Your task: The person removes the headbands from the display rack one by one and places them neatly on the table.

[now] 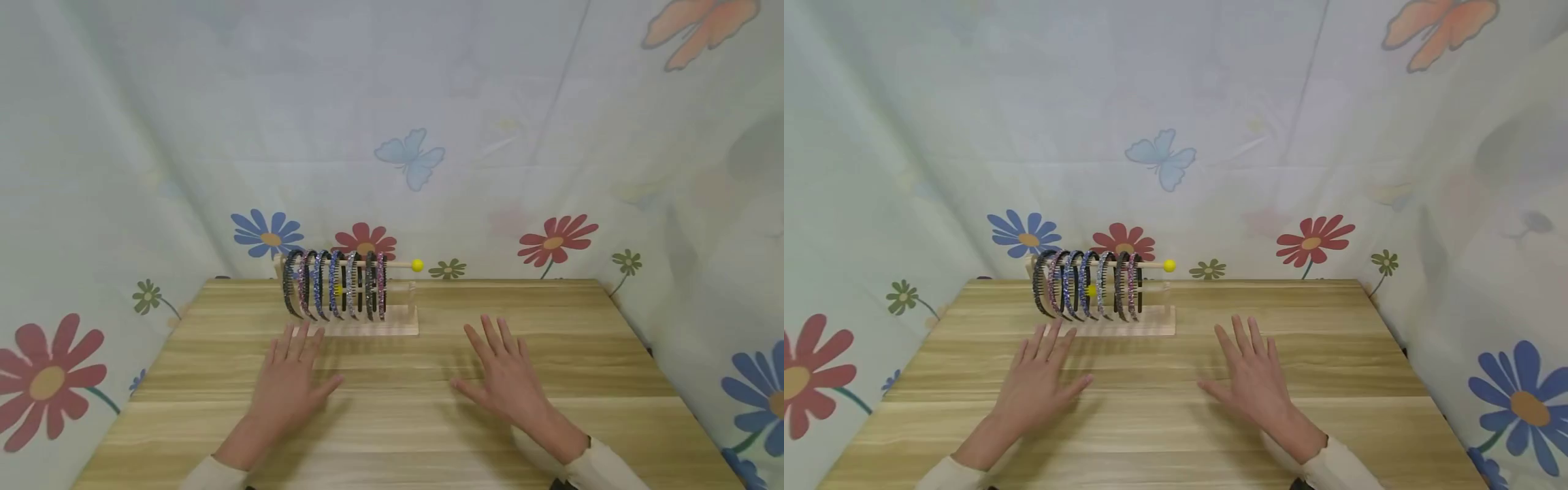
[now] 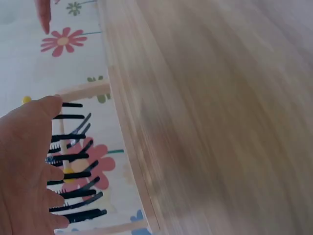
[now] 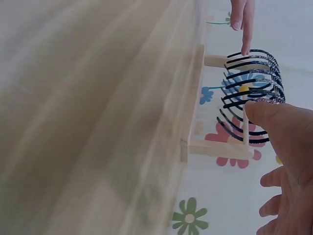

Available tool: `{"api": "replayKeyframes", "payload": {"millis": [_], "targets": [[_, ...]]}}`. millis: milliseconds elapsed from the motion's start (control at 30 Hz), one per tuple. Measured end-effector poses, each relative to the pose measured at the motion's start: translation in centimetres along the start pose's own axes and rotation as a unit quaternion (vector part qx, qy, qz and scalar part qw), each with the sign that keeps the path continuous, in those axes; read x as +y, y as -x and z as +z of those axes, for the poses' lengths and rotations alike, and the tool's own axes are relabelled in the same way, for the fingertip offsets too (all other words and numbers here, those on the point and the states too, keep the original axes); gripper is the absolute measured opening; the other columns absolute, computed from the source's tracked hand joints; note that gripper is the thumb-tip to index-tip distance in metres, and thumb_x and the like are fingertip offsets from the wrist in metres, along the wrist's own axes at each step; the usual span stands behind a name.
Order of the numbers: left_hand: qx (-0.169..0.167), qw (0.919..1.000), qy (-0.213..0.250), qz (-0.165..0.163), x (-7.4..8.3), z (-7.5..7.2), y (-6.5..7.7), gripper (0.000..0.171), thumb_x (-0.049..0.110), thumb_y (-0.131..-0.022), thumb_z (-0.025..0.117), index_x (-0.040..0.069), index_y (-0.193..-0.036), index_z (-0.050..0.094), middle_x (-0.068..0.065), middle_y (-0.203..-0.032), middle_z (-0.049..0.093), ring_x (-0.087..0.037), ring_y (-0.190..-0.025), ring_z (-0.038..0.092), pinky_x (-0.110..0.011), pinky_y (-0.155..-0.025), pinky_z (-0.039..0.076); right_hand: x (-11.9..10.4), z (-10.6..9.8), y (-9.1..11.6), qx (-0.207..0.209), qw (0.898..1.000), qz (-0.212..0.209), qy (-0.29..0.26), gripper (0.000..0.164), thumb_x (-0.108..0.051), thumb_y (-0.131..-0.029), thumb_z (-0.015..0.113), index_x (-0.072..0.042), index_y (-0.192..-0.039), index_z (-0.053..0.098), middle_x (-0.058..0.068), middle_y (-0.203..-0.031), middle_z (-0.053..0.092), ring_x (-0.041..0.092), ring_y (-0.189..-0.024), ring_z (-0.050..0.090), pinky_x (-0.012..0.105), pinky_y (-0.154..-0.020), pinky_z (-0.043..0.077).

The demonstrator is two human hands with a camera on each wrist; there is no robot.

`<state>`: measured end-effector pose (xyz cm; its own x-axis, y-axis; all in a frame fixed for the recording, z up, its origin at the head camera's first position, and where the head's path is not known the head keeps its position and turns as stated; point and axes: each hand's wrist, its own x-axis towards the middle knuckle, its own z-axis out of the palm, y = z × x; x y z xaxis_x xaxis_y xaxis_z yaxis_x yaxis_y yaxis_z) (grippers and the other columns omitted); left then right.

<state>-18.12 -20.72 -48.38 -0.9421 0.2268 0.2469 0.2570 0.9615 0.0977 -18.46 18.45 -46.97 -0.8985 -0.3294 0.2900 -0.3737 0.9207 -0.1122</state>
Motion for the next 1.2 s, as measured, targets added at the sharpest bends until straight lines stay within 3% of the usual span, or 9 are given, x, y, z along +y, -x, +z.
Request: {"api": "replayKeyframes", "payload": {"millis": [333, 533, 700, 867, 1200], "targets": [[0.010, 0.9998, 0.001, -0.019, -2.7, -1.2, 0.4, 0.092, 0.070, -0.095, 0.054, 0.006, -0.158, 0.035, -0.023, -0.167, 0.022, -0.046, -0.152, 0.019, -0.066, -0.121, 0.019, -0.5, -1.6, -1.9, 0.018, 0.999, -0.025, -0.016, 0.097, -0.070, -0.086, 0.068, -0.016, -0.160, 0.037, 0.019, -0.167, 0.025, 0.045, -0.153, 0.019, 0.072, -0.114, 0.028], [0.045, 0.9985, 0.002, -0.033, -5.2, -2.3, -0.2, 0.087, 0.061, -0.096, 0.060, -0.003, -0.152, 0.041, -0.029, -0.159, 0.035, -0.049, -0.145, 0.033, -0.063, -0.117, 0.030, -1.1, -2.5, -3.3, 0.035, 0.998, -0.039, -0.029, 0.095, -0.069, -0.087, 0.067, -0.012, -0.158, 0.040, 0.019, -0.167, 0.025, 0.045, -0.153, 0.020, 0.070, -0.113, 0.031], [0.069, 0.9934, 0.072, -0.057, -7.2, -2.7, -1.3, 0.082, 0.054, -0.097, 0.064, -0.005, -0.149, 0.044, -0.031, -0.154, 0.042, -0.051, -0.139, 0.040, -0.066, -0.112, 0.035, -1.7, -3.2, -4.4, 0.043, 0.996, -0.049, -0.056, 0.092, -0.064, -0.091, 0.066, -0.009, -0.159, 0.037, 0.020, -0.166, 0.026, 0.043, -0.153, 0.023, 0.064, -0.117, 0.031], [0.085, 0.9832, 0.140, -0.080, -9.2, -2.0, -2.8, 0.082, 0.054, -0.096, 0.066, -0.004, -0.150, 0.044, -0.030, -0.151, 0.046, -0.052, -0.135, 0.044, -0.068, -0.109, 0.038, -2.8, -3.6, -5.7, 0.044, 0.992, -0.052, -0.104, 0.089, -0.063, -0.094, 0.063, -0.010, -0.159, 0.036, 0.018, -0.165, 0.030, 0.041, -0.151, 0.029, 0.060, -0.118, 0.033], [0.031, 0.9674, 0.232, -0.096, -12.0, -0.3, -4.4, 0.091, 0.060, -0.093, 0.067, 0.002, -0.156, 0.038, -0.027, -0.157, 0.040, -0.050, -0.142, 0.037, -0.068, -0.113, 0.034, -4.8, -3.3, -7.7, 0.041, 0.982, -0.045, -0.180, 0.079, -0.059, -0.096, 0.062, -0.012, -0.157, 0.041, 0.012, -0.162, 0.039, 0.037, -0.145, 0.041, 0.064, -0.111, 0.040]]}}
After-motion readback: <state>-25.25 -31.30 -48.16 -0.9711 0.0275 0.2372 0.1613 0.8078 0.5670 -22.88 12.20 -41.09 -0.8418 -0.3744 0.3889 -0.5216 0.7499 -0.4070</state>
